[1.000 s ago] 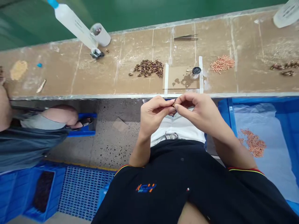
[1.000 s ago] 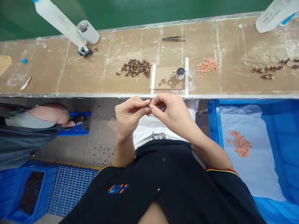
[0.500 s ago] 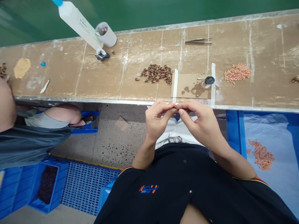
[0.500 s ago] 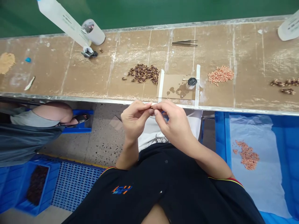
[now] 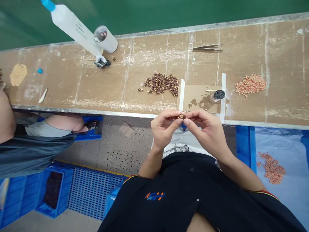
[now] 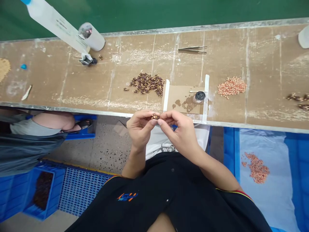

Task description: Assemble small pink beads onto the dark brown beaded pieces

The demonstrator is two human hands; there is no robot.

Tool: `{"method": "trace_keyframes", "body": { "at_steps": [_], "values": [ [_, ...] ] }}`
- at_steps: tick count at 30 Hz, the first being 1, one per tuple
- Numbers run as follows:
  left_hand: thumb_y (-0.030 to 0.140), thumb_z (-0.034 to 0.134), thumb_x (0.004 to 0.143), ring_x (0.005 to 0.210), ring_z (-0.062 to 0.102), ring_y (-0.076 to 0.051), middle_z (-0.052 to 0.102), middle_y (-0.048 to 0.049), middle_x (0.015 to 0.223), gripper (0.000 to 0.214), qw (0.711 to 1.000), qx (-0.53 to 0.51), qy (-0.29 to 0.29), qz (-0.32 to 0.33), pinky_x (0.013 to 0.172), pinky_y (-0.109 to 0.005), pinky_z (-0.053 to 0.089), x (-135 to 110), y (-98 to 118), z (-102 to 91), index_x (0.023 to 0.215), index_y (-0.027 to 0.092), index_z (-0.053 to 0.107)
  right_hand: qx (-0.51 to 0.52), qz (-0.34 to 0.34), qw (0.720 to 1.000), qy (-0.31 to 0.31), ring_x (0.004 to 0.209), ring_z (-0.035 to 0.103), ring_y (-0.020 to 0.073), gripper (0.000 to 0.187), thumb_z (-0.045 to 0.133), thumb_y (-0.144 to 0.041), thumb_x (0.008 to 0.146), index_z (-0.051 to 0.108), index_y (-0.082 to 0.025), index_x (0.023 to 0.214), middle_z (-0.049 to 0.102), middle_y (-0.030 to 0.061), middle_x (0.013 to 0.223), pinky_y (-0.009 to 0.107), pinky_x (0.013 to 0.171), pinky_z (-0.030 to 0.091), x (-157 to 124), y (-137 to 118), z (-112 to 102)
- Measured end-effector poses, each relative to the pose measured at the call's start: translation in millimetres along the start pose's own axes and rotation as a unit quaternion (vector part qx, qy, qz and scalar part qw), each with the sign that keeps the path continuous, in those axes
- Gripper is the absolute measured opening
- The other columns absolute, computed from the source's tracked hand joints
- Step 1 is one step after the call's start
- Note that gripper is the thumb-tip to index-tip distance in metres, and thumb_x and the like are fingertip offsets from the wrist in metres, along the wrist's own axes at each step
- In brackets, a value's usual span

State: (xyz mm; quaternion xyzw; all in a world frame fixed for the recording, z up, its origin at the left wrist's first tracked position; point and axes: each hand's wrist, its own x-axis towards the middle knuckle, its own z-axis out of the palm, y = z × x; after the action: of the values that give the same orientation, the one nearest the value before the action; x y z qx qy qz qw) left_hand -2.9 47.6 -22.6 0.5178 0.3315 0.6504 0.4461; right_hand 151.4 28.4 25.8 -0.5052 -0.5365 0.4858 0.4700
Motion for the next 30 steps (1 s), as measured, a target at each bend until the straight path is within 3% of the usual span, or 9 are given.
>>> {"method": "trace_keyframes", "body": {
  "at_steps": [5,12,18,24,30],
  "values": [
    [0.028,0.087,0.096,0.090,0.085,-0.013,0.087,-0.0020,0.098,0.009,1.000,0.004,-0.007,-0.030,0.076,-0.022,0.070,0,0,2.8,0.105,0.028,0.086,0.051,0.062,0.997,0.007,0.072,0.074,0.0172,0.041,0.084,-0.061,0.093,0.071,-0.023,0.088,0.078,0.0030,0.081,0.031,0.069,0.063,3,4,-4],
    [0.035,0.089,0.093,0.080,0.082,-0.012,0.085,-0.0028,0.092,0.012,0.996,0.022,-0.004,-0.082,0.071,-0.024,0.069,-1,1,0.3,0.096,0.025,0.085,0.044,0.071,0.996,0.011,0.066,0.072,0.0161,0.036,0.087,-0.054,0.092,0.072,-0.023,0.082,0.077,0.0016,0.075,0.030,0.065,0.061,5,2,-5],
    [0.050,0.094,0.085,0.064,0.075,-0.010,0.083,-0.0023,0.083,0.032,0.988,0.002,0.015,-0.152,0.058,-0.023,0.064,0,1,0.6,0.085,0.021,0.079,0.054,0.081,0.995,0.000,0.066,0.074,0.0172,0.042,0.090,-0.059,0.088,0.071,-0.023,0.080,0.079,0.0021,0.074,0.031,0.066,0.062,7,-4,-2],
    [0.043,0.095,0.084,0.062,0.075,-0.010,0.084,-0.0018,0.083,0.025,0.978,-0.045,0.002,-0.203,0.058,-0.022,0.064,1,-1,-2.9,0.088,0.022,0.082,0.070,0.103,0.992,-0.003,0.066,0.073,0.0175,0.051,0.090,-0.071,0.082,0.072,-0.023,0.078,0.075,0.0023,0.070,0.031,0.066,0.065,11,2,-5],
    [0.042,0.096,0.083,0.063,0.076,-0.011,0.084,-0.0016,0.082,0.026,0.977,-0.046,0.004,-0.207,0.057,-0.021,0.064,1,1,-4.6,0.087,0.021,0.082,0.057,0.111,0.992,-0.015,0.066,0.072,0.0179,0.051,0.089,-0.070,0.083,0.071,-0.023,0.078,0.074,0.0027,0.069,0.033,0.068,0.066,12,3,-4]
  ]
}}
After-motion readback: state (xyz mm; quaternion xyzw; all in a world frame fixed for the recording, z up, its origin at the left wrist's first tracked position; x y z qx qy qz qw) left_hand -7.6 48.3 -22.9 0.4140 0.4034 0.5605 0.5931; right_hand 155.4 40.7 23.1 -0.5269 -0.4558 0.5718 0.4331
